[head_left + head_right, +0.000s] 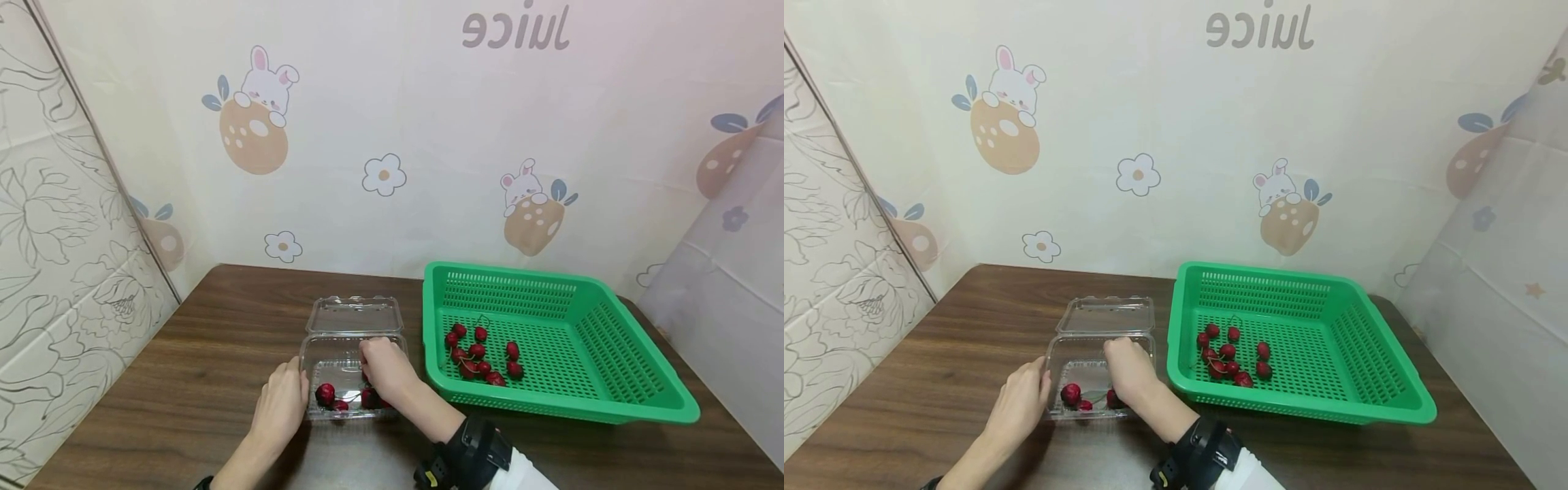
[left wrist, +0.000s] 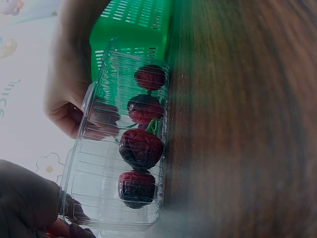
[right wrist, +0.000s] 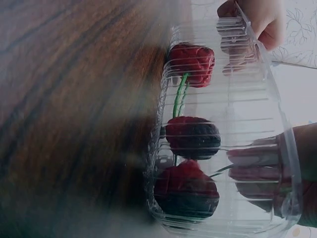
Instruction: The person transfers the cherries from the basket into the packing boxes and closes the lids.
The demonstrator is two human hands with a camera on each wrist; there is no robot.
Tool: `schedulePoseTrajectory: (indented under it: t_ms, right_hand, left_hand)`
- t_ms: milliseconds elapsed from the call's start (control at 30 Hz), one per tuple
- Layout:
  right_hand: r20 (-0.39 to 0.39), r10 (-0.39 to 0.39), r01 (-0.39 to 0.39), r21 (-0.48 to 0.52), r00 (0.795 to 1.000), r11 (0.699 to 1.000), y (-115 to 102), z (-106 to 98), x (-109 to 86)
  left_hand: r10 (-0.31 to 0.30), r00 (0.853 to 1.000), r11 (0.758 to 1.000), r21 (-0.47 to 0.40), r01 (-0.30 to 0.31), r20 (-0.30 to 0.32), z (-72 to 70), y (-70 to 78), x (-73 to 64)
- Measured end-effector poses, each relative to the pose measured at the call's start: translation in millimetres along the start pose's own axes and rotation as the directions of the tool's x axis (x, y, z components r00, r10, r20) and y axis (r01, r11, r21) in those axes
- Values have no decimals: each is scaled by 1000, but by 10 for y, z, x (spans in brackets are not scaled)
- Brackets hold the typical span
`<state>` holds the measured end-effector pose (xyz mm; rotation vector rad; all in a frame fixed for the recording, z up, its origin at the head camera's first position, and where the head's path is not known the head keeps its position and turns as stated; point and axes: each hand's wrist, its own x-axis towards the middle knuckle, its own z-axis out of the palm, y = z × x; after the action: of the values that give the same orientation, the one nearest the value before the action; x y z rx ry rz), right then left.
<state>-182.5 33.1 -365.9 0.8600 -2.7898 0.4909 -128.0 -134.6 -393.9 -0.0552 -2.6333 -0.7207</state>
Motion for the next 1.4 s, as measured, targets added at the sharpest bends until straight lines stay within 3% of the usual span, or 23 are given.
schedulePoseTrajectory:
  t_ms: [467, 1067, 1400]
  right_hand:
    - [89, -53, 54, -7, 995, 999, -86, 24, -84]
    - [13, -136, 136, -15, 991, 991, -178, -229, -224]
    - [16, -156, 155, 63, 988, 986, -165, -477, -345]
  left_hand:
    - [-5, 1000, 1000, -1, 5, 13, -20, -4, -5]
    - [0, 1000, 1000, 7, 0, 0, -36, 6, -9]
    - [7, 1000, 1000, 2, -7, 1, -14, -2, -5]
